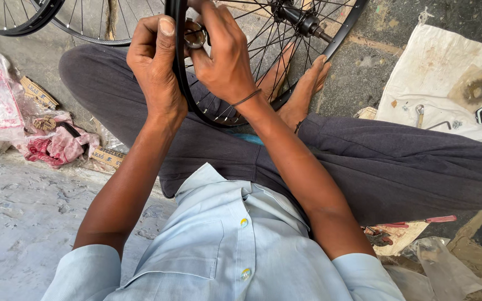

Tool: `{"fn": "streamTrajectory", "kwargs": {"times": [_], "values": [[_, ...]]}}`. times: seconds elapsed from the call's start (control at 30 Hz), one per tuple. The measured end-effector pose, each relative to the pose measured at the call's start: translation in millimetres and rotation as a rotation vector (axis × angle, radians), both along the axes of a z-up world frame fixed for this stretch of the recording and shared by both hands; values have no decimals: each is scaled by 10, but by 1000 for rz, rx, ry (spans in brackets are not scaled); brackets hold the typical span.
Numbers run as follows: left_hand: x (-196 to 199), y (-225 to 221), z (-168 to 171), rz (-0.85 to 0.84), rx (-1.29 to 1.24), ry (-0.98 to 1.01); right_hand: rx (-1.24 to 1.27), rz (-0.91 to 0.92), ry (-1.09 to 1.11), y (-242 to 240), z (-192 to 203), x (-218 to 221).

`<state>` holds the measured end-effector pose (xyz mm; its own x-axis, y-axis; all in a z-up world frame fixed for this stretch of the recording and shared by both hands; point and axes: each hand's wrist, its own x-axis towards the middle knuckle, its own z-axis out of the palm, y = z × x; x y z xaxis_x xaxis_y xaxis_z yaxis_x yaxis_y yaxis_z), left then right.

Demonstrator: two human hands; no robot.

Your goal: The person holds a bicycle wheel rim and rubs a metal bearing part along the inner surface of the rim by hand.

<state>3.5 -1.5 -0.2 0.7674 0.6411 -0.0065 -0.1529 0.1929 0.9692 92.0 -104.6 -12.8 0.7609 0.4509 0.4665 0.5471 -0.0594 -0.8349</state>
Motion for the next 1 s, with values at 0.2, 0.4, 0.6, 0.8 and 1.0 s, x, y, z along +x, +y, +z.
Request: {"fn": "streamTrajectory", "kwargs": {"times": [0.2, 0.4, 0.6, 0.8, 1.0], "values": [[14, 26, 41, -35, -30, 17, 21, 223, 271, -62, 36, -21], [32, 24, 77, -47, -36, 6, -53, 198, 435, -92, 198, 4], [54, -6, 146, -106, -63, 1, -20, 155, 420, -147, 152, 42], [39, -61, 120, -36, 79, -15, 136, 363, 244, -361, 229, 36], [330, 239, 187, 9, 299, 16, -78, -8, 79, -271, -49, 68]]}}
